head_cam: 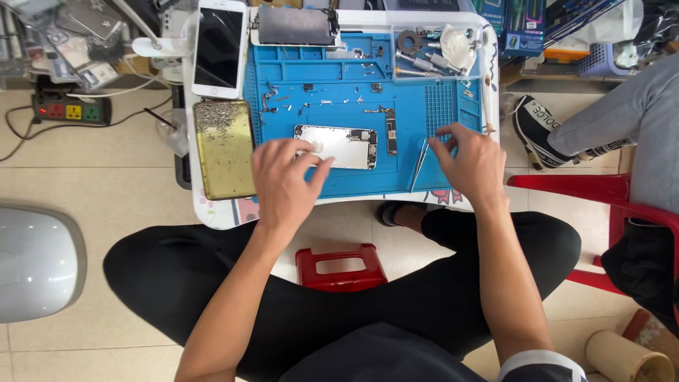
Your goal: The person uses tweezers to pick up small screws from a gold-colored tray and places them onto a blue work mat. They then use a screwdriver to tighten screws on a disassembled smartphone motherboard and other components laid out on the mat.
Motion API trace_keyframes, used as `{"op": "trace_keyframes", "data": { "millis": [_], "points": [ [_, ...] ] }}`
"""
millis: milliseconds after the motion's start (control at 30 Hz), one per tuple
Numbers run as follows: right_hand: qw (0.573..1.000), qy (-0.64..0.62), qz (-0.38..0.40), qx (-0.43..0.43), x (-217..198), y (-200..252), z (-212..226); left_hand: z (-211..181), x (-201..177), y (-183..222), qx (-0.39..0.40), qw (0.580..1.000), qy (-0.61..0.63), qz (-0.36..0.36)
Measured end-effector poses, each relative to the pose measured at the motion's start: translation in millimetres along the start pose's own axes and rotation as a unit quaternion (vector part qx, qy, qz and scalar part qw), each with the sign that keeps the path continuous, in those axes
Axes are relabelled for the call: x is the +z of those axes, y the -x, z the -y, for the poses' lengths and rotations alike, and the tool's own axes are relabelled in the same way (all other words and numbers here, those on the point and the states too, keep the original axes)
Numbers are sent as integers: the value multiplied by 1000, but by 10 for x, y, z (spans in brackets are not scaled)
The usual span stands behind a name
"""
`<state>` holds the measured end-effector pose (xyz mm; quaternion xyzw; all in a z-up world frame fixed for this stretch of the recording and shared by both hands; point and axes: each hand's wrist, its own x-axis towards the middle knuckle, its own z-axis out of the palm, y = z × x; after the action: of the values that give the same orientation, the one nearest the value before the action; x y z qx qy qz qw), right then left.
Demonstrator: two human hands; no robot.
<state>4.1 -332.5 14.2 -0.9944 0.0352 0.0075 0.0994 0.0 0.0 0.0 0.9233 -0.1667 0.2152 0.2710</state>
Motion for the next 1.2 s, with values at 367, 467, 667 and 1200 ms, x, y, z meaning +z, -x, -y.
{"op": "trace_keyframes", "data": {
  "millis": [367,467,667,1200],
  "points": [
    [996,-35,82,31,287,144,85,876,-500,64,-240,946,-218,-4],
    [997,17,78,15,334,124,104,887,-462,131,-253,941,-225,6],
    [995,7,91,25,269,45,101,1041,-430,239,-306,933,-181,45],
    [931,-360,62,27,-432,-55,183,1214,-610,372,-296,950,-87,35]
  ]
}}
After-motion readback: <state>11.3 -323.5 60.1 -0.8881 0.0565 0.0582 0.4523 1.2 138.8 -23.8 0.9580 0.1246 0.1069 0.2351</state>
